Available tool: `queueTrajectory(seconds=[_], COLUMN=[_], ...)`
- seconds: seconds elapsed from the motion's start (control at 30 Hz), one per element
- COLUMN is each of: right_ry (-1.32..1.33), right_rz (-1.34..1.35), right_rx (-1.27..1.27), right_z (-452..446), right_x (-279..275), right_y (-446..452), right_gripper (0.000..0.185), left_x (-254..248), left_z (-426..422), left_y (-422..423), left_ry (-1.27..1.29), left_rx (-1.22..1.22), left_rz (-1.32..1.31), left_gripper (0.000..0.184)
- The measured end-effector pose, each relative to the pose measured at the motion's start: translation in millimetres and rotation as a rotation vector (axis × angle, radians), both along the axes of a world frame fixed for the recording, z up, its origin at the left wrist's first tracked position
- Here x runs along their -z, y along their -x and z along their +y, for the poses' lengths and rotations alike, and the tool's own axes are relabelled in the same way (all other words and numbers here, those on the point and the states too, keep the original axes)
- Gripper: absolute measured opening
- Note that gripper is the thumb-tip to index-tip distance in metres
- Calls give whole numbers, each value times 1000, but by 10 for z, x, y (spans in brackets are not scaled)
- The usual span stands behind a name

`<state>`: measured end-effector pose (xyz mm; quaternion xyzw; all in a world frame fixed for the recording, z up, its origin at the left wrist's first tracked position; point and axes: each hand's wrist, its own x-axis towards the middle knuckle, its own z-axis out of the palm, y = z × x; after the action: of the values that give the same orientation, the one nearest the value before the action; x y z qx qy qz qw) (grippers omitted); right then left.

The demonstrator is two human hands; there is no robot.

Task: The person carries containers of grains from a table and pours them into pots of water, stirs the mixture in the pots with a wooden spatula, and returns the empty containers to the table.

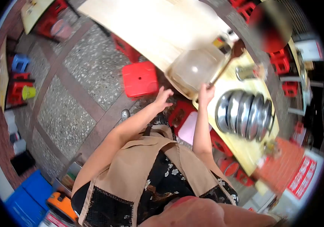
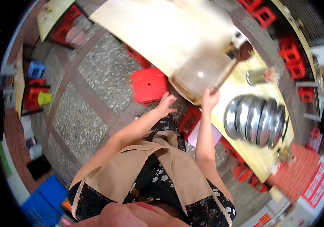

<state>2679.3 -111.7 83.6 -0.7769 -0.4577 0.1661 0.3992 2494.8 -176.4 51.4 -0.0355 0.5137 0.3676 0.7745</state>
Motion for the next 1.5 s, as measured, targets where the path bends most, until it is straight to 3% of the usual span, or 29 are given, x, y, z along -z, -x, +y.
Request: queueTrajectory(seconds=[0.07,0.13,0.2,0.23,0.3,0.33,0.43,0.53,0.6,0.67,0.73,0.8,0.97,1.07,1.13,1.17,1.2,1.23,1.27,1.33,1.37,1.43,1.5], right_ry=[-215,-236,-326,-508,-695,-556,-478,-484,-266,-168,-199,-449,-85,203,402,398,453,634,689,842,826,806,719], right_rz=[-329,-574,-275,-689,-498,-422,-148,17,316,435,323,167,1044,1049,1021,982,1027,1169,1202,1212,1194,1174,1055], right_rx=[-35,179,81,78,-151,-164,-442,-562,-572,-604,-569,-486,-333,-406,-435,-467,-660,-785,-801,-1074,-1180,-1292,-1460], right_z=[73,97,314,521,640,728,632,268,20,9,43,424,967,1957,1143,1100,1102,680,577,238,85,0,-51], right_x=[146,124,-149,-99,-396,-348,-364,-308,-341,-418,-563,-302,-415,836,27,231,525,28,144,-190,-337,-538,-593], right_y=[-126,-175,146,314,1239,1677,3198,4589,5330,5872,6309,6588,7994,8938,10382,10972,11514,12067,12707,13729,14213,15090,15847], right_gripper=[40,43,37,38,33,36,39,42,42,41,42,35,27,28,22,24,25,27,27,24,24,24,24], left_x=[305,303,337,363,358,337,98,196,195,139,-51,-125,-267,-85,-77,-168,-255,-238,-159,-17,81,318,510], left_z=[-366,-678,-1062,-1270,-1720,-1904,-2447,-2746,-2819,-2755,-2589,-2353,-2056,-2137,-2347,-2446,-2562,-2731,-2862,-3090,-3189,-3302,-3212], left_y=[581,1219,1951,2308,2922,3201,3988,4619,4987,5421,6004,6713,8667,9692,10171,10372,10570,10743,10965,11389,11632,12170,12841], left_ry=[-18,27,44,48,65,51,-27,6,-10,-26,-135,-214,-421,-254,-148,-130,-112,-62,-29,126,122,328,304], left_rx=[11,-148,-369,-485,-690,-768,-967,-1030,-1008,-986,-987,-1009,-1034,-1041,-1123,-1160,-1197,-1251,-1304,-1398,-1403,-1636,-1647], left_rz=[-60,32,128,185,286,312,395,355,324,292,181,221,470,627,658,656,655,647,641,668,670,651,674], left_gripper=[79,63,56,52,44,44,40,38,38,38,37,37,37,37,37,37,38,39,40,38,38,37,36])
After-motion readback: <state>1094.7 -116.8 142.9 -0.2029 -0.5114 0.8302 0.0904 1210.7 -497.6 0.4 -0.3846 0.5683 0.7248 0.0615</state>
